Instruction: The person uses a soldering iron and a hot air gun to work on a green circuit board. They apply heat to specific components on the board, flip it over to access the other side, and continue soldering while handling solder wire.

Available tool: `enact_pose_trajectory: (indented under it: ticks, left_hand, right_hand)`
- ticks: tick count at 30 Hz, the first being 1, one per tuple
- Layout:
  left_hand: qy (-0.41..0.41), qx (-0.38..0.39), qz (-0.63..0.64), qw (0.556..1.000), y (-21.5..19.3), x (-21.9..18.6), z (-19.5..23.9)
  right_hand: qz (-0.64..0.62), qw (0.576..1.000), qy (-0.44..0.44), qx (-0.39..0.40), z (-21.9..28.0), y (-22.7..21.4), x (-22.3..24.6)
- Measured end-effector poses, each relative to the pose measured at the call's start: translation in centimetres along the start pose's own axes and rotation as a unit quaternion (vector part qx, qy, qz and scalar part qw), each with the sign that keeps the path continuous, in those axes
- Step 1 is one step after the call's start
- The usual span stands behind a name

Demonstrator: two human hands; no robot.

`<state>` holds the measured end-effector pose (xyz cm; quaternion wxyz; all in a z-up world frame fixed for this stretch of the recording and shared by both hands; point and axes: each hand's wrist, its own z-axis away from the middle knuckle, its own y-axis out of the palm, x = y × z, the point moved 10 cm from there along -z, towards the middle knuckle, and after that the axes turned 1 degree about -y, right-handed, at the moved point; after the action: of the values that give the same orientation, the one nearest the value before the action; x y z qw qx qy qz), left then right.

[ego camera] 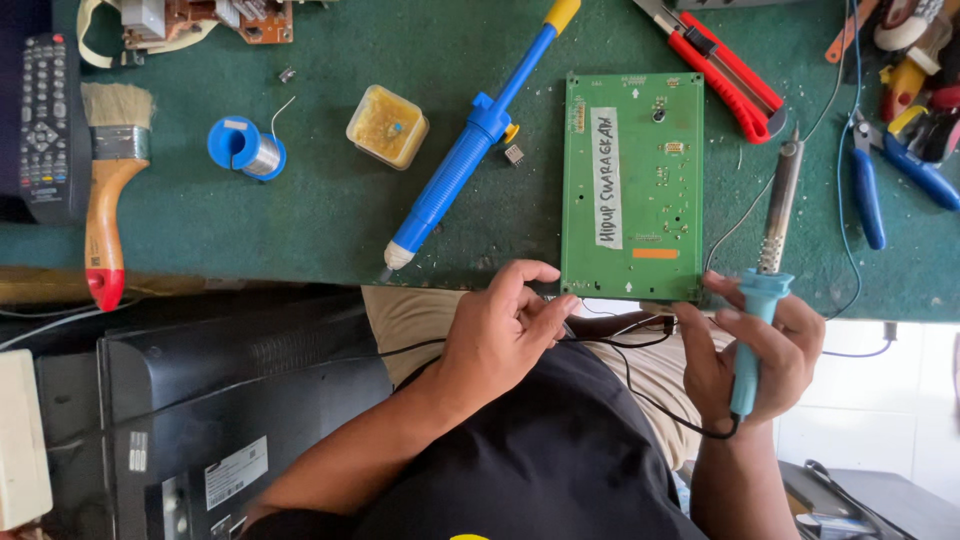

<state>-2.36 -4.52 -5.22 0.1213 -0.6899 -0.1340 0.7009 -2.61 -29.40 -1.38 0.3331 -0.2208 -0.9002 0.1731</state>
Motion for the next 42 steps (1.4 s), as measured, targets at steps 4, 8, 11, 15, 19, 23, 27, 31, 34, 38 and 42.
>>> enact_pose_trajectory:
  ticks: [4,8,11,15,19,23,27,31,34,38,42]
  left_hand:
    - [0.050,-0.052,-0.053,0.996,-3.3,-1.4,-0.3]
    - [0.154,-0.178,-0.173,0.956,-9.0,-4.3,-0.1]
    - [0.190,-0.226,-0.243,0.924,-11.7,-5.8,-0.5]
    - [0.180,-0.187,-0.295,0.920,-11.5,-4.6,-2.2]
    - [0.149,-0.155,-0.326,0.920,-10.3,-2.4,-3.4]
    - [0.123,-0.190,-0.236,0.945,-11.0,-1.8,-3.0]
    - [0.080,-0.160,0.110,0.978,-11.2,-2.4,-1.7]
    - [0.047,-0.059,0.366,0.928,-9.1,-2.9,-3.0]
    - [0.071,0.007,0.421,0.904,-7.4,-3.9,-2.9]
    - [0.043,0.108,0.501,0.858,-4.4,-4.4,-1.3]
    - [0.059,0.130,0.523,0.840,-3.0,-1.0,0.7]
  right_hand:
    - [-0.083,0.996,0.024,-0.034,-0.1,-0.5,-0.8]
    - [-0.073,0.997,0.028,0.008,0.9,-0.5,-1.5]
    - [0.024,0.999,-0.006,0.040,0.2,-0.2,-0.2]
    - [0.078,0.997,-0.012,0.014,1.1,-1.3,-1.3]
    - [0.124,0.991,-0.018,-0.044,1.1,-3.9,-1.7]
    - [0.103,0.990,0.007,-0.093,1.4,-6.0,-1.7]
    - [0.089,0.984,0.026,-0.153,1.3,-6.7,0.6]
    - [0.025,0.985,0.035,-0.166,0.9,-6.4,2.9]
    - [-0.022,0.984,0.047,-0.172,0.9,-6.2,3.1]
    - [-0.053,0.979,0.073,-0.183,0.9,-6.6,3.0]
    - [-0.076,0.972,0.100,-0.200,2.3,-7.1,2.3]
